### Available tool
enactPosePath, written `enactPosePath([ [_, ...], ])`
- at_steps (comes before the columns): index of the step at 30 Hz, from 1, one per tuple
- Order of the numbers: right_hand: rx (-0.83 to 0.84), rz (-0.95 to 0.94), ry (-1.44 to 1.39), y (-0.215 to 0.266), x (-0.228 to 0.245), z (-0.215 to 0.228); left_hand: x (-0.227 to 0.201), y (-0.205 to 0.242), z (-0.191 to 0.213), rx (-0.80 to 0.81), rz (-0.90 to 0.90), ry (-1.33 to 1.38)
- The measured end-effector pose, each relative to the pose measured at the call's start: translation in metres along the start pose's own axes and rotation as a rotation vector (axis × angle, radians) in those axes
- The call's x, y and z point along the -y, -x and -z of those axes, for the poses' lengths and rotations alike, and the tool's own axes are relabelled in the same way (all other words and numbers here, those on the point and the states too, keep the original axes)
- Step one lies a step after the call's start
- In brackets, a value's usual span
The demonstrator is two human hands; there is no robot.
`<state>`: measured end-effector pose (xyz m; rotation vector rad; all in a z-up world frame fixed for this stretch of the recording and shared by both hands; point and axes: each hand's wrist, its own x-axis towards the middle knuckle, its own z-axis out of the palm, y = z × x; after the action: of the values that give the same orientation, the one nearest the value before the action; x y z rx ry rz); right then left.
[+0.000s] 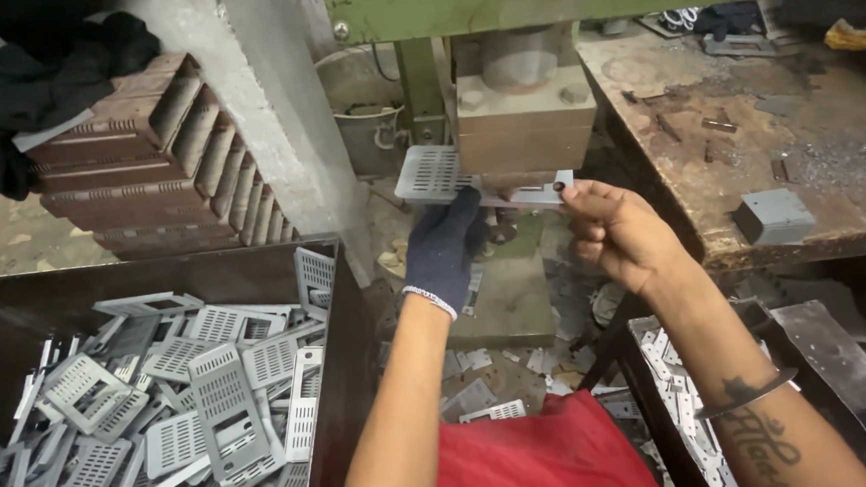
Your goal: The person repeatedly picks up white metal vent-like parts from a bin, places each into a press machine, activates the press, removes the part, and returns it to the bin. The cycle continues with multiple identical parts throughout the clip.
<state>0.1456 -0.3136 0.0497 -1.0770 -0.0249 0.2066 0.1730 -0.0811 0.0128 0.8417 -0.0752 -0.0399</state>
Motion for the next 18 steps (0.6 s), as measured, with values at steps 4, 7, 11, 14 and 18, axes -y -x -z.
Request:
enactPosePath([
  [4,0.01,0.005,-0.019,0.003,-0.002,-0.004,0.004,-0.01,0.015,-0.024,-0.073,-0.124],
  [7,-0.062,-0.004,-0.038,0.004,-0.002,-0.01,-0.002,-0.011,0.02,-0.03,-0.081,-0.063],
  [11,-0.062,-0.009,-0.117,0.002,-0.003,-0.002,-0.004,-0.012,0.019,-0.041,-0.083,0.085],
  [14,-0.044,0.01,-0.132,0.002,-0.003,0.003,-0.007,-0.011,0.008,-0.074,-0.074,0.099],
  [18,-0.137,0.004,-0.118,0.01,0.002,-0.001,0.002,-0.017,0.008,-0.057,-0.039,0.117],
])
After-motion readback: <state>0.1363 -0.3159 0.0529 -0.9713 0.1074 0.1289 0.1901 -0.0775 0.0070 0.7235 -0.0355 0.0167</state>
